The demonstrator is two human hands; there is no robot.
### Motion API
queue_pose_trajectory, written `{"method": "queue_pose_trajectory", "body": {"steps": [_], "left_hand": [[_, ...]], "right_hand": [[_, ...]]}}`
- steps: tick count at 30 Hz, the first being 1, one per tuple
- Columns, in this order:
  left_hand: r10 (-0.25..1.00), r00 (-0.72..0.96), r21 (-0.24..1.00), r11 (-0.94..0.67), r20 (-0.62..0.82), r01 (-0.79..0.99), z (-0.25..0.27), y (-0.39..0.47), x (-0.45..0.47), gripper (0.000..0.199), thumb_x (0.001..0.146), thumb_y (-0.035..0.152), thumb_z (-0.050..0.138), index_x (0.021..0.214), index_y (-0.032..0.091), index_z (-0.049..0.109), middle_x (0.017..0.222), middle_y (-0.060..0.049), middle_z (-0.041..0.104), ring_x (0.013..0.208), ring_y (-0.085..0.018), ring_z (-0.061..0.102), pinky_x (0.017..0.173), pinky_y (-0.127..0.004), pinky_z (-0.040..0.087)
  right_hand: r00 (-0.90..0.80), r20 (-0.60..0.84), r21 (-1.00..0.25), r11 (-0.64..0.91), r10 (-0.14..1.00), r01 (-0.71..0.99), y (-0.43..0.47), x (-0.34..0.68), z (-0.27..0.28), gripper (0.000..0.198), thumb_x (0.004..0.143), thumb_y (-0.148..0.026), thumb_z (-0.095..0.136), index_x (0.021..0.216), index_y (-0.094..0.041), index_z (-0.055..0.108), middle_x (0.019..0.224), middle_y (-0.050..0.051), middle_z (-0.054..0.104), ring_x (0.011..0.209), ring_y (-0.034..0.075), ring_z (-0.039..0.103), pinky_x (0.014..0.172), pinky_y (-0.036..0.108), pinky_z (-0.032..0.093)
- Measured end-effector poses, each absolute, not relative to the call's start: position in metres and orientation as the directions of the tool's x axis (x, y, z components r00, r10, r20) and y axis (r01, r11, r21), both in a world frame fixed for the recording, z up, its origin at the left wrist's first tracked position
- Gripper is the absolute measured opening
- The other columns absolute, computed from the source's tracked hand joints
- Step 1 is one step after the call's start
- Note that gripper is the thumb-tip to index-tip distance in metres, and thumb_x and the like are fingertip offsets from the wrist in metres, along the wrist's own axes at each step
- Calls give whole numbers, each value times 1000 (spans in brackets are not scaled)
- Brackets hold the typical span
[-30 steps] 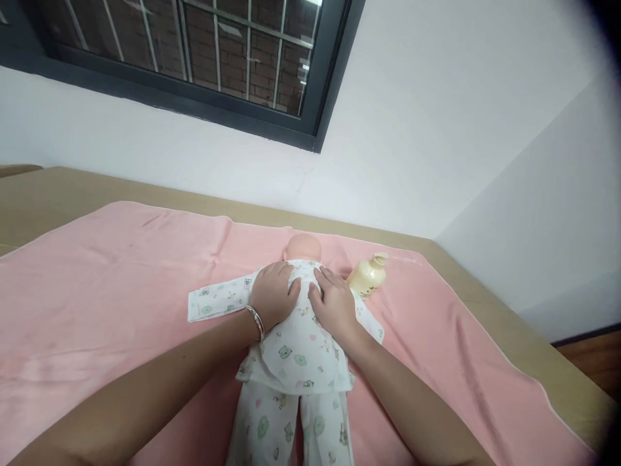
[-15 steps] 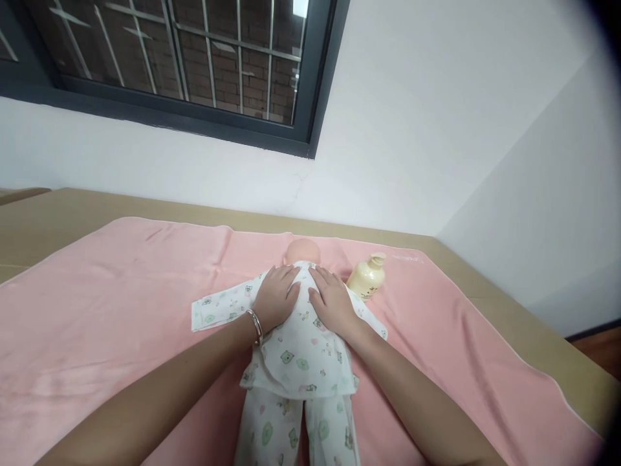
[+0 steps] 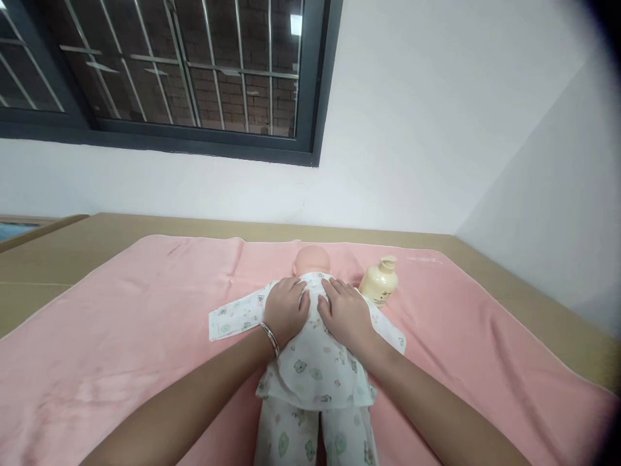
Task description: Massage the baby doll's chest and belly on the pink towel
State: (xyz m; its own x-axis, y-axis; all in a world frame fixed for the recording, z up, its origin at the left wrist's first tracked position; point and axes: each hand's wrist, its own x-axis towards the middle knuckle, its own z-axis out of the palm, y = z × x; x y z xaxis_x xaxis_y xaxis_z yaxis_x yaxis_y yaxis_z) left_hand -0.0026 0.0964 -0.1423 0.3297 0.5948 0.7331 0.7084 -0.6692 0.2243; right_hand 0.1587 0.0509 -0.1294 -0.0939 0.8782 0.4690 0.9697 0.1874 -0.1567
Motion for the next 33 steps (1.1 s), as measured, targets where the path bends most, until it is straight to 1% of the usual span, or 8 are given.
{"method": "queue_pose_trajectory", "body": {"steps": [5, 7, 10, 13, 19, 21, 27, 33], "left_hand": [[682, 376, 302, -658, 627, 690, -147, 104, -3, 32, 94, 23, 44, 120, 15, 60, 122, -11, 66, 115, -27, 57, 103, -48, 46], [694, 397, 314, -661, 600, 681, -147, 107, -4, 35, 95, 23, 42, 124, 13, 57, 126, -12, 64, 120, -27, 55, 107, -50, 43], [679, 439, 289, -684, 589, 670, -146, 108, -4, 35, 96, 23, 40, 125, 13, 58, 128, -13, 63, 120, -27, 55, 106, -50, 42], [642, 461, 270, -718, 612, 642, -144, 108, -4, 33, 96, 22, 40, 120, 16, 61, 124, -11, 65, 116, -25, 58, 102, -47, 47], [630, 383, 278, -699, 675, 659, -144, 103, -4, 26, 94, 23, 46, 107, 19, 67, 111, -8, 70, 107, -24, 62, 96, -45, 50], [639, 362, 287, -685, 679, 669, -144, 102, -4, 25, 93, 24, 46, 106, 20, 68, 109, -8, 71, 105, -24, 63, 94, -45, 51], [717, 359, 322, -624, 597, 712, -145, 108, -4, 33, 93, 28, 44, 120, 18, 61, 121, -11, 66, 113, -27, 59, 100, -48, 47], [701, 477, 274, -674, 530, 686, -144, 113, -7, 41, 97, 28, 33, 132, 17, 52, 132, -12, 58, 123, -26, 51, 105, -49, 41]], "right_hand": [[-164, 380, -173, 244, 910, 954, 59, 164, -127, 48, 96, -28, 37, 141, -14, 47, 142, 13, 52, 133, 28, 43, 110, 46, 32], [-186, 365, -184, 266, 912, 946, 62, 166, -127, 49, 96, -26, 35, 143, -15, 44, 145, 13, 49, 134, 27, 41, 111, 46, 30], [-198, 357, -176, 274, 913, 945, 63, 166, -127, 50, 97, -25, 33, 145, -17, 42, 147, 12, 47, 135, 26, 40, 111, 45, 29], [-170, 366, -163, 243, 915, 956, 60, 163, -127, 49, 97, -25, 32, 144, -18, 43, 145, 12, 48, 134, 26, 41, 111, 45, 29], [-105, 447, -109, 170, 889, 979, 51, 156, -129, 44, 98, -30, 34, 136, -15, 52, 135, 16, 57, 126, 31, 49, 110, 53, 27], [-95, 456, -118, 165, 885, 979, 51, 156, -129, 44, 98, -31, 36, 134, -15, 53, 134, 16, 58, 124, 32, 50, 110, 55, 26], [-122, 373, -225, 217, 920, 950, 61, 164, -126, 47, 96, -28, 37, 140, -16, 46, 143, 14, 50, 133, 29, 42, 110, 49, 30], [-124, 361, -258, 227, 924, 939, 63, 165, -126, 48, 96, -27, 37, 142, -18, 44, 146, 13, 47, 134, 27, 41, 112, 48, 28]]}}
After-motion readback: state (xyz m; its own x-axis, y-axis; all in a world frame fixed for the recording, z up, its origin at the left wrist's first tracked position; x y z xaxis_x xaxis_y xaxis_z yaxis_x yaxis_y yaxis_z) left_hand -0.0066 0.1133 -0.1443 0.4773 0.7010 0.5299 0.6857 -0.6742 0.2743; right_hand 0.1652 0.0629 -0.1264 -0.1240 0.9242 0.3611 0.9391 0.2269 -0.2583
